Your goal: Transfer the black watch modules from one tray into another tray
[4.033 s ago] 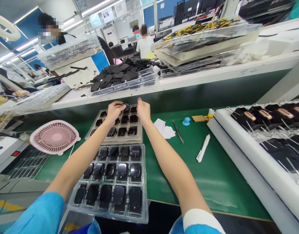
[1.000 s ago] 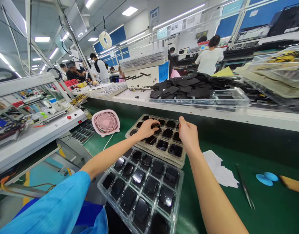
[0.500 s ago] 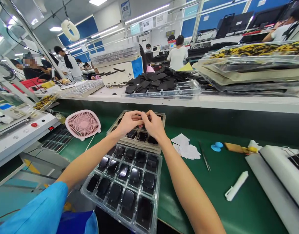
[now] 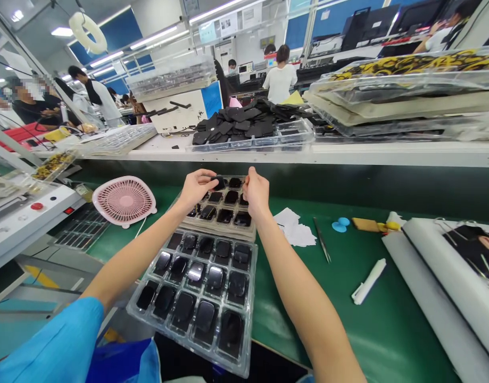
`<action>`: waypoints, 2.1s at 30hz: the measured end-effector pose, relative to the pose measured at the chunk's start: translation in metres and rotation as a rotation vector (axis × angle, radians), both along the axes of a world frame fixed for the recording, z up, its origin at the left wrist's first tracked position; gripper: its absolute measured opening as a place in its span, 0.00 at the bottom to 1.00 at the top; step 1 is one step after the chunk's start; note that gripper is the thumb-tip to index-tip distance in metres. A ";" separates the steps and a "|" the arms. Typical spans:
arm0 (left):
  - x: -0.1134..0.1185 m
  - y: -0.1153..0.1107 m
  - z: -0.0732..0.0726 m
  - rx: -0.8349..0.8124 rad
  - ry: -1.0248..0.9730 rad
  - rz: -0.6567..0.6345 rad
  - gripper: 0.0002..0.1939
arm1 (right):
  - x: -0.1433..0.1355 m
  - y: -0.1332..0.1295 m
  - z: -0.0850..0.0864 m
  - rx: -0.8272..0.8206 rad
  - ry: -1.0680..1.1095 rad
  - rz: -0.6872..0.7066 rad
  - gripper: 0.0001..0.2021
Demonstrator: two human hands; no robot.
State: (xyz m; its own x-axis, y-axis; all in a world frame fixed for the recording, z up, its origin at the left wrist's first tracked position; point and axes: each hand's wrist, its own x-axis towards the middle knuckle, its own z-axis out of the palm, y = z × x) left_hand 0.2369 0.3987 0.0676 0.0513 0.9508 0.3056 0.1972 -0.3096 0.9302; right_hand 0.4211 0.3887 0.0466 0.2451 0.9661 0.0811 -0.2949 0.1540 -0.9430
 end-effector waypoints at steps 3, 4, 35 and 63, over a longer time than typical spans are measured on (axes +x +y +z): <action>-0.020 0.023 -0.016 0.003 0.180 0.084 0.08 | 0.005 0.002 0.003 -0.048 0.229 0.104 0.25; -0.025 0.029 -0.021 0.004 0.250 0.095 0.06 | 0.006 0.002 0.004 -0.051 0.261 0.114 0.25; -0.047 -0.059 -0.037 0.046 0.547 -0.063 0.15 | -0.024 -0.027 0.005 0.103 -1.015 0.222 0.29; -0.050 -0.033 -0.044 -0.005 0.509 -0.001 0.14 | -0.028 -0.026 0.005 0.180 -0.295 0.041 0.33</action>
